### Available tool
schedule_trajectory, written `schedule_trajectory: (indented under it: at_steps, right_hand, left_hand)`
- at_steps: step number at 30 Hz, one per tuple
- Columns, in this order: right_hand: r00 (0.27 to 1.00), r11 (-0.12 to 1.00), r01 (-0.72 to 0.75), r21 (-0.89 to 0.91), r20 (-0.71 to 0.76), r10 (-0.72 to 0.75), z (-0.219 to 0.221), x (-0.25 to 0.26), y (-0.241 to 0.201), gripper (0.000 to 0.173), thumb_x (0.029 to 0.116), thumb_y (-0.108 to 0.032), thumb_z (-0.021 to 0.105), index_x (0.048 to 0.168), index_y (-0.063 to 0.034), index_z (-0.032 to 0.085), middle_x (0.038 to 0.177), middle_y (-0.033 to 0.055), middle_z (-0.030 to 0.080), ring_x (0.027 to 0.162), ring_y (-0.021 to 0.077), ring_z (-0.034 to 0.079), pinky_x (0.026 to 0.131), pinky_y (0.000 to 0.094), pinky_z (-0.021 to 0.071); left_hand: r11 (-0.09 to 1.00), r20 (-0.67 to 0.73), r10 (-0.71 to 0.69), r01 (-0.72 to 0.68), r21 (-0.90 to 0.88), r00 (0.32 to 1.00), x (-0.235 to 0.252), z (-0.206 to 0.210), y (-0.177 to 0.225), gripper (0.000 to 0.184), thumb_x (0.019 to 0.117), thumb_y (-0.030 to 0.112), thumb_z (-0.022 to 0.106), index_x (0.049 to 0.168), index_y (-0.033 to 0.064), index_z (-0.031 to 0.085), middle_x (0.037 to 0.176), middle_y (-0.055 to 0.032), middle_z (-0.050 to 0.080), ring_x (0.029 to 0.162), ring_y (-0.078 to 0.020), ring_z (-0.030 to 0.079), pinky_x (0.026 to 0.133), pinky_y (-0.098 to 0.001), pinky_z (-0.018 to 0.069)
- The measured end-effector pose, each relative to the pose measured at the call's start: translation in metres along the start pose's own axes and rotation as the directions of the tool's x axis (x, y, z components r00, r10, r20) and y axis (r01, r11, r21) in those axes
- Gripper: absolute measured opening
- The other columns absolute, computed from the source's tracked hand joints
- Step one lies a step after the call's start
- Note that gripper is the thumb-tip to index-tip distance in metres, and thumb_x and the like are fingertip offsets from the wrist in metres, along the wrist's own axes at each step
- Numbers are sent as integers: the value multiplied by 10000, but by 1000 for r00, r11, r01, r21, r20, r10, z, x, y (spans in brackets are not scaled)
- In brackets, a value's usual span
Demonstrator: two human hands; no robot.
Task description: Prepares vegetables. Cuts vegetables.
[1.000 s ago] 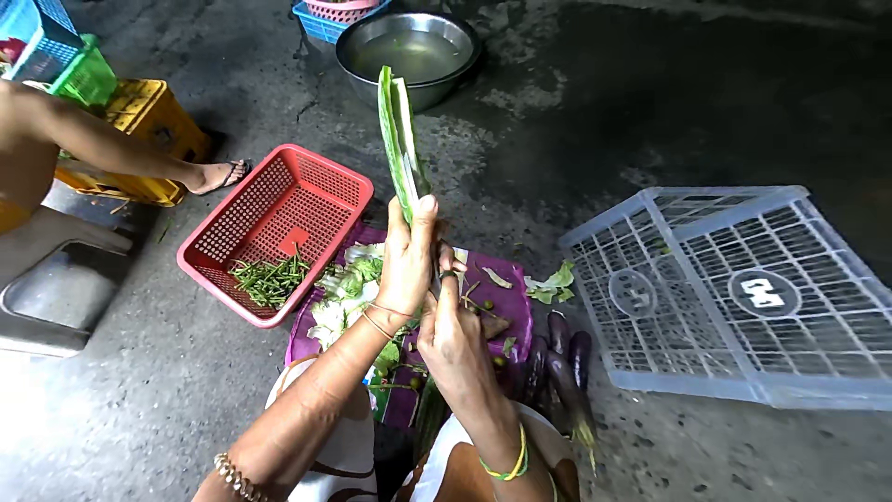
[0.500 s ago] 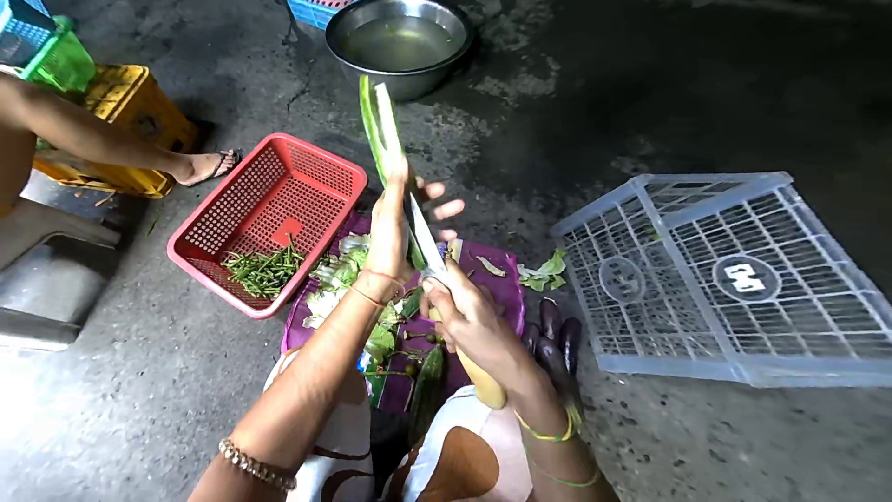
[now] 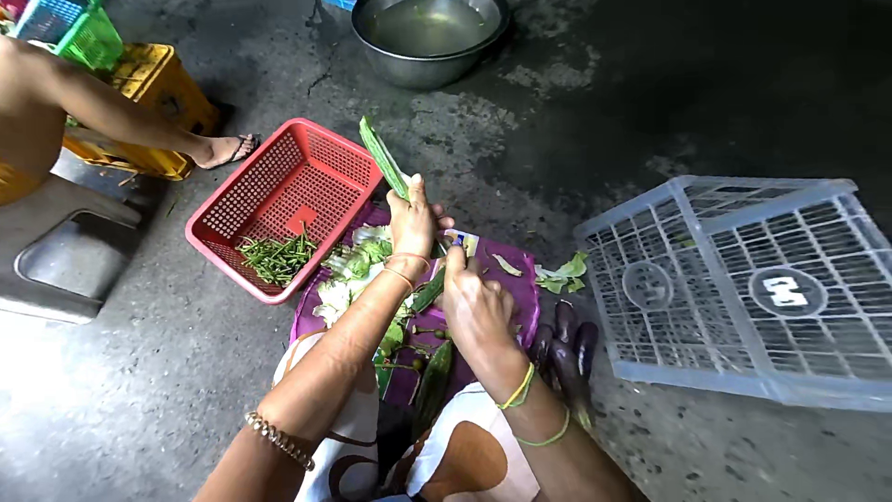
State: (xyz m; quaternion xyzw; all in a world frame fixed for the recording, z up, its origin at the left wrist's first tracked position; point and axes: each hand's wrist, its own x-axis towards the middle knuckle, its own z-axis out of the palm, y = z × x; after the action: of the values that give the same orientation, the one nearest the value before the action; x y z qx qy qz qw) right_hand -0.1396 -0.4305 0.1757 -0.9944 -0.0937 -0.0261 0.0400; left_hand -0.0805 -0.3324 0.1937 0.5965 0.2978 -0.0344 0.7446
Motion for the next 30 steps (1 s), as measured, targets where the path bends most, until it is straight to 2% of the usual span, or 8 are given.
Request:
schedule_trajectory:
  at_steps: [3, 7, 10, 15, 19, 25, 28, 30]
  right_hand:
    - [1000, 1000, 9, 6, 22, -9, 5, 5, 14, 211, 997, -59, 600, 1204, -18, 614, 1031, 258, 659, 724, 416, 695, 589, 500, 541]
    - [982, 955, -24, 295, 185, -33, -8, 16, 36, 255, 1068, -109, 475, 1282, 13, 540, 894, 237, 668, 788, 417, 700, 674, 551, 552]
    - [864, 720, -311, 620, 500, -57, -28, 21, 51, 381, 1129, -279, 365, 1459, -94, 411, 859, 75, 605, 572, 147, 587, 515, 317, 522]
    - [838, 498, -454, 739, 544, -44, -42, 17, 58, 330, 1129, -282, 373, 1414, -125, 430, 770, 39, 594, 452, 91, 513, 417, 234, 472]
    - [864, 604, -381, 700, 502, -36, -31, 16, 59, 344, 1131, -284, 368, 1417, -99, 417, 818, 51, 597, 488, 111, 545, 457, 275, 506]
    - [912, 635, -260, 727, 401, -86, -13, 10, 57, 294, 1121, -264, 403, 1342, -82, 467, 791, 45, 603, 505, 127, 566, 494, 307, 532]
    - [968, 844, -98, 527, 247, -42, -9, 9, 51, 306, 1105, -212, 432, 1323, -7, 499, 800, 140, 628, 681, 295, 649, 639, 469, 547]
    - [989, 935, -55, 351, 147, 3, -6, 7, 46, 290, 1094, -191, 453, 1277, 24, 519, 781, 211, 650, 782, 426, 695, 691, 565, 543]
  left_hand:
    - [999, 46, -4, 2, 36, 999, 1, -2, -7, 728, 1013, 733, 294, 1479, 173, 305, 812, -143, 671, 536, -223, 646, 501, -349, 555]
    - [995, 147, -46, 59, -85, 988, -12, 0, 14, 567, 1083, 570, 341, 1504, 192, 313, 959, -100, 657, 691, -186, 659, 637, -319, 569]
    - [969, 197, 106, -57, -238, 975, 17, 13, 0, 517, 1116, 433, 358, 1532, 137, 275, 1073, -175, 671, 846, -272, 722, 750, -401, 625]
    - [949, 197, 307, -284, -135, 931, 29, 24, -15, 540, 1108, 417, 395, 1540, 117, 270, 1267, -170, 598, 1053, -230, 672, 913, -421, 580]
    - [942, 246, 305, -253, -222, 920, 17, 26, -16, 523, 1111, 416, 394, 1530, 139, 247, 1120, -174, 636, 849, -257, 714, 751, -404, 627]
    - [948, 288, 77, 20, -319, 955, 10, 29, -3, 482, 1110, 465, 351, 1496, 189, 268, 914, -141, 635, 689, -275, 704, 573, -394, 620]
    - [975, 325, 70, 4, -220, 943, 5, 19, -14, 532, 1077, 574, 378, 1456, 203, 331, 823, -136, 640, 606, -251, 679, 545, -383, 600]
    - [977, 246, 104, -54, -204, 964, 14, 27, -12, 475, 1111, 459, 363, 1460, 144, 300, 819, -133, 642, 637, -253, 700, 597, -392, 628]
